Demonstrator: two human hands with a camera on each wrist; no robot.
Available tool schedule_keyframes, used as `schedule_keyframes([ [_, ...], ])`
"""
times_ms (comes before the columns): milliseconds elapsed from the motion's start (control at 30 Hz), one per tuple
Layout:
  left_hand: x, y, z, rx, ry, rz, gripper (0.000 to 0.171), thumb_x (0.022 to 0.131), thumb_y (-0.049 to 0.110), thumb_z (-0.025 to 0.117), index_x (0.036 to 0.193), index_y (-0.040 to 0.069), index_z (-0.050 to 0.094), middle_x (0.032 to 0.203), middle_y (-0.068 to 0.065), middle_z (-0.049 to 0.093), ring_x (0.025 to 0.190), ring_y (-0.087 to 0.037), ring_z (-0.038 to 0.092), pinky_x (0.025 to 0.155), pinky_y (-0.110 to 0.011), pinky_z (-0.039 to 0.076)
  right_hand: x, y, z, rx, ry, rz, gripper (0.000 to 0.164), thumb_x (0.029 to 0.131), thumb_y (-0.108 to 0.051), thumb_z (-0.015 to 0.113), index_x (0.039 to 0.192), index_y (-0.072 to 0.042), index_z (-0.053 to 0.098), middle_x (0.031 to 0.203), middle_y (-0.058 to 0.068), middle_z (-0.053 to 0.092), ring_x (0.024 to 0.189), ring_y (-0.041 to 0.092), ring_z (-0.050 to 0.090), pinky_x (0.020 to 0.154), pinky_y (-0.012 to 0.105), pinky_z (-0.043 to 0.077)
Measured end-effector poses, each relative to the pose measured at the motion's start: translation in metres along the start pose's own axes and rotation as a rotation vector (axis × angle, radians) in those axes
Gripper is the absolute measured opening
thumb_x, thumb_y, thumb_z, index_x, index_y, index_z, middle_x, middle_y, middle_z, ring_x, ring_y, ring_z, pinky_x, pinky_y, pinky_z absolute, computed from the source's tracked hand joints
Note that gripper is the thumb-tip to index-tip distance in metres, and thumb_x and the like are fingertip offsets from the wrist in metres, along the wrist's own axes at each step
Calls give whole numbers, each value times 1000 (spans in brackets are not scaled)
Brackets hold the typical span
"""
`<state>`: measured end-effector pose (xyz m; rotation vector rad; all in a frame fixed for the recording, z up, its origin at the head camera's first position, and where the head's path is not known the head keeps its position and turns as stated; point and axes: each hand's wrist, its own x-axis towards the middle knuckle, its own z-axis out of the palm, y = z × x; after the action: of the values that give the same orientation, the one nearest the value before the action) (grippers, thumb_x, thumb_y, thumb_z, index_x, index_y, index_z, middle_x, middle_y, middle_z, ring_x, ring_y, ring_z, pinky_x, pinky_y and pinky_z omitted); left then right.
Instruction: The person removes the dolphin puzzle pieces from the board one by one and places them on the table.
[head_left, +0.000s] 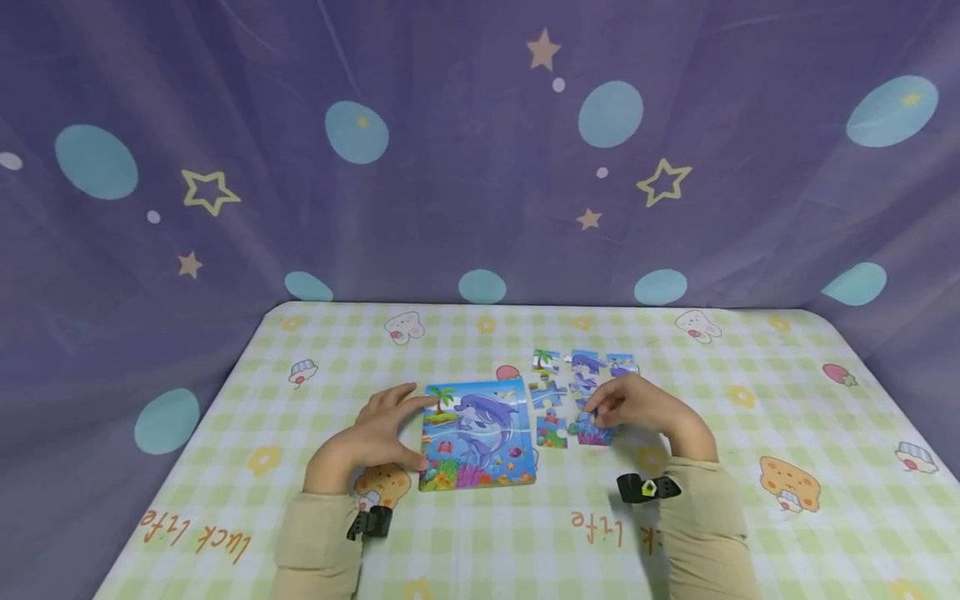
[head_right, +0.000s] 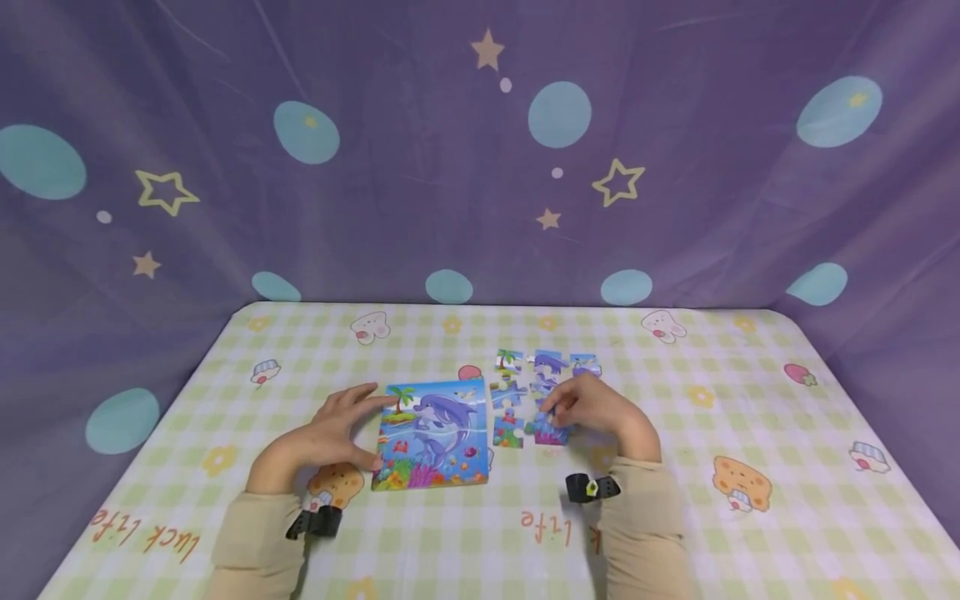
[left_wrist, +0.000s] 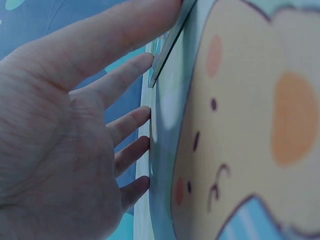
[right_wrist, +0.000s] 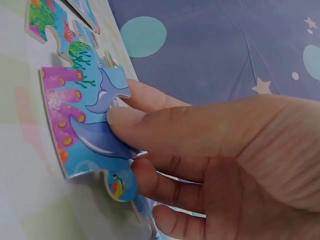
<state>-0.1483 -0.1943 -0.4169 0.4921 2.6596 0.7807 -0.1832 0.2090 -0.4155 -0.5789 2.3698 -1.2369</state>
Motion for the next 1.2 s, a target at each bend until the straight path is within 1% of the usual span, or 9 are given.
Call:
schedule_keyframes([
  [267, 0, -1, 0, 8, 1, 9, 86, 74, 30, 88, 148, 14, 46, 160, -20, 20, 143, -49, 14, 107, -72, 20, 0, -1, 5, -3, -27, -13, 14, 84, 7, 70, 97, 8, 72, 80, 9, 68, 71, 13, 58, 63, 24, 50],
  [400, 0, 0, 0, 8, 1, 8, 86, 74, 29, 88, 148, 14, 46, 160, -20, 20, 143, -49, 14, 107, -72, 21, -1, -1, 6, -21, -10, 0, 14, 83, 6, 71, 97, 9, 72, 80, 8, 68, 72, 13, 58, 64, 24, 50],
  [500, 0, 1, -1, 2, -2, 5, 86, 75, 29, 88, 149, 15, 46, 160, -20, 19, 143, -48, 13, 107, -72, 21, -1, -2, 5, -32, 11, 33, 14, 83, 4, 73, 96, 7, 71, 80, 7, 68, 72, 13, 59, 65, 25, 50],
  [633, 1, 2, -2, -15, -5, 6, 86, 75, 28, 88, 149, 15, 46, 160, -20, 19, 144, -48, 12, 107, -72, 20, 0, -3, 4, -13, 37, 50, 14, 84, 1, 74, 96, 7, 69, 81, 8, 68, 73, 14, 60, 68, 26, 51],
  [700, 0, 3, -2, -13, -5, 10, 85, 75, 28, 87, 149, 14, 46, 160, -20, 19, 143, -48, 12, 107, -73, 20, 2, -3, 4, -3, 38, 34, 15, 84, 2, 74, 96, 8, 69, 82, 8, 69, 73, 14, 61, 69, 26, 51],
  [833, 0, 2, -1, -7, -5, -1, 86, 75, 29, 88, 149, 15, 46, 160, -19, 19, 144, -48, 12, 107, -72, 20, 6, -6, 5, -7, 32, -6, 14, 84, 3, 72, 97, 8, 68, 81, 7, 69, 72, 14, 62, 68, 25, 52],
  [967, 0, 2, -1, -8, -2, -15, 85, 75, 28, 87, 149, 16, 46, 161, -18, 18, 144, -46, 12, 108, -72, 20, 10, -12, 9, -22, 37, -32, 14, 85, 1, 72, 98, 6, 69, 81, 5, 67, 73, 16, 61, 67, 26, 52],
  [1067, -1, 2, -1, -14, -2, -14, 85, 75, 27, 87, 149, 16, 46, 161, -18, 18, 144, -47, 12, 107, -73, 20, 13, -19, 14, -29, 30, -55, 14, 86, 0, 72, 99, 5, 69, 82, 3, 67, 74, 17, 60, 66, 28, 52],
  [1200, 0, 2, -1, -25, -10, -4, 86, 76, 27, 87, 150, 15, 45, 161, -18, 17, 145, -47, 10, 107, -73, 19, 19, -28, 22, -10, -13, -82, 15, 89, 0, 70, 103, 5, 69, 83, 4, 67, 75, 21, 62, 68, 33, 53],
])
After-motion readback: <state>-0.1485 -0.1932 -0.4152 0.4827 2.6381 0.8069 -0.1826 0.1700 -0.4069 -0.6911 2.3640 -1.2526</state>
